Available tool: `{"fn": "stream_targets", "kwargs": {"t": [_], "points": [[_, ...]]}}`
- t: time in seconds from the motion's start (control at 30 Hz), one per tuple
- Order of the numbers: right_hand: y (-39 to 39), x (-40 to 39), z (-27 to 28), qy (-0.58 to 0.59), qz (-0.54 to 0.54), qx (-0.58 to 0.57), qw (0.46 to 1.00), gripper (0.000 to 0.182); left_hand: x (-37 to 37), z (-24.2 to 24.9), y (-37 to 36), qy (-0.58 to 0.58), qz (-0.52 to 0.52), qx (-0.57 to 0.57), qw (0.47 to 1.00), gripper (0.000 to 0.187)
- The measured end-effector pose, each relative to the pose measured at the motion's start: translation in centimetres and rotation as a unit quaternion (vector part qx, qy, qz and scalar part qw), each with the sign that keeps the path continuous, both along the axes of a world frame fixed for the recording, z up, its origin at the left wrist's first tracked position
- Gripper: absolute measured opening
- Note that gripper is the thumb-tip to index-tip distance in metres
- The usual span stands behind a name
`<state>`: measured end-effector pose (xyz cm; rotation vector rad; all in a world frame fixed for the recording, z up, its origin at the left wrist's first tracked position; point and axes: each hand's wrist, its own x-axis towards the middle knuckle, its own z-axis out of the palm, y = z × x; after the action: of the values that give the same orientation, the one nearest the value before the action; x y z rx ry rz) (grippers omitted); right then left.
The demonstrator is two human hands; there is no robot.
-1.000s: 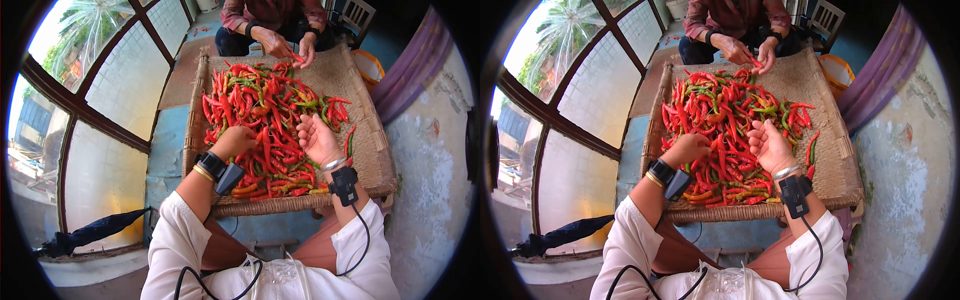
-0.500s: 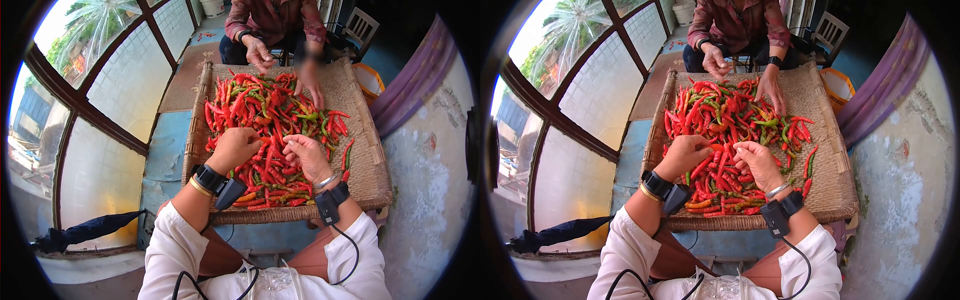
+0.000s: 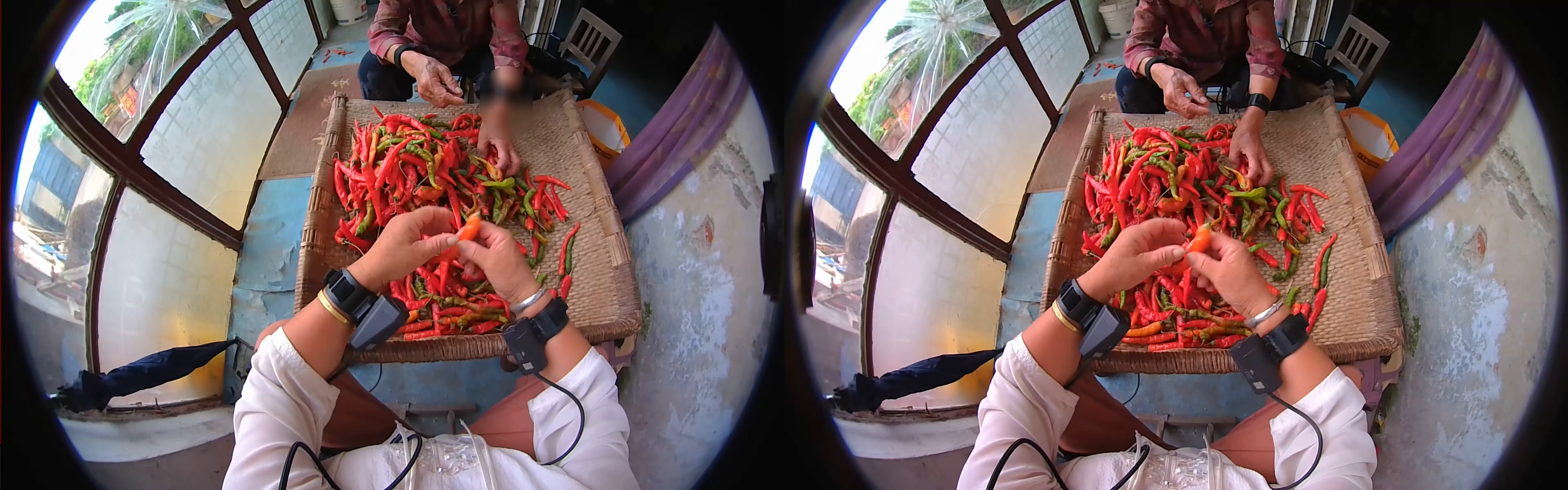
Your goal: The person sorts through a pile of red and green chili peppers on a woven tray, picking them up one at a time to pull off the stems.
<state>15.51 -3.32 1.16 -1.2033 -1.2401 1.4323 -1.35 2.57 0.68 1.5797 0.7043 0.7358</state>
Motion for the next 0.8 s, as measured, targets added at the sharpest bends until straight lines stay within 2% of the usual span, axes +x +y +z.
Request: {"fn": "stream_targets", "kwargs": {"t": [0.03, 0.07, 0.13, 0.17, 0.2, 0.3, 0.33, 0.37, 0.4, 0.47, 0.53, 0.57, 0.6, 0.63, 0.67, 0.8], "points": [[0.2, 0.3, -0.3, 0.066, -0.035, -0.013, 0.997, 0.013, -0.1, -0.6, 0.5, 0.017, -0.051, 0.058, 0.997, 0.024], [0.3, 0.7, -0.4, 0.132, -0.070, -0.027, 0.988, 0.013, -0.3, -1.1, 0.7, 0.017, -0.051, 0.058, 0.997, 0.024], [0.6, 1.7, -0.4, 0.175, -0.077, -0.047, 0.980, 0.013, -0.4, 0.6, 0.2, 0.139, -0.108, -0.018, 0.984, 0.017], [0.8, 2.2, -0.5, 0.217, -0.113, -0.053, 0.968, 0.012, -0.4, 1.7, -0.1, 0.194, -0.078, 0.004, 0.978, 0.014], [1.0, 2.7, -0.6, 0.257, -0.149, -0.059, 0.953, 0.012, -0.6, 1.4, 0.2, 0.193, -0.079, 0.005, 0.978, 0.014], [1.7, 4.7, -0.8, 0.364, -0.259, -0.049, 0.894, 0.012, -1.6, -0.6, 1.4, 0.251, 0.015, 0.198, 0.947, 0.018], [1.9, 5.0, -0.8, 0.400, -0.301, -0.046, 0.864, 0.013, -1.8, -1.0, 1.7, 0.251, 0.016, 0.197, 0.948, 0.018], [1.9, 5.4, -0.9, 0.395, -0.319, -0.054, 0.860, 0.015, -2.1, -1.4, 2.0, 0.254, 0.003, 0.202, 0.946, 0.018], [1.9, 5.4, -1.2, 0.395, -0.320, -0.054, 0.860, 0.015, -2.2, -1.5, 2.1, 0.257, -0.011, 0.206, 0.944, 0.018], [1.7, 5.1, -1.8, 0.333, -0.249, -0.135, 0.899, 0.017, -1.9, -1.6, 1.9, 0.269, -0.036, 0.162, 0.949, 0.020], [1.4, 3.7, -1.5, 0.283, -0.150, -0.160, 0.934, 0.022, -1.1, -1.0, 1.2, 0.301, -0.113, 0.086, 0.943, 0.020], [1.3, 3.0, -1.7, 0.257, -0.129, -0.166, 0.943, 0.024, -1.1, -3.5, 1.6, 0.249, -0.114, 0.161, 0.948, 0.027], [1.2, 2.6, -2.1, 0.231, -0.107, -0.173, 0.952, 0.026, -0.8, -4.0, 1.3, 0.249, -0.114, 0.160, 0.949, 0.027], [1.4, 2.4, -2.9, 0.214, -0.085, -0.182, 0.956, 0.034, -0.2, -4.3, 1.0, 0.226, -0.073, 0.084, 0.968, 0.031], [1.3, 2.2, -3.1, 0.213, -0.085, -0.183, 0.956, 0.034, 0.2, -4.6, 0.8, 0.202, -0.032, 0.008, 0.979, 0.035], [0.9, 1.4, -3.0, 0.219, -0.043, -0.206, 0.953, 0.046, 1.2, -5.2, 0.4, 0.166, -0.034, -0.059, 0.984, 0.039]]}}
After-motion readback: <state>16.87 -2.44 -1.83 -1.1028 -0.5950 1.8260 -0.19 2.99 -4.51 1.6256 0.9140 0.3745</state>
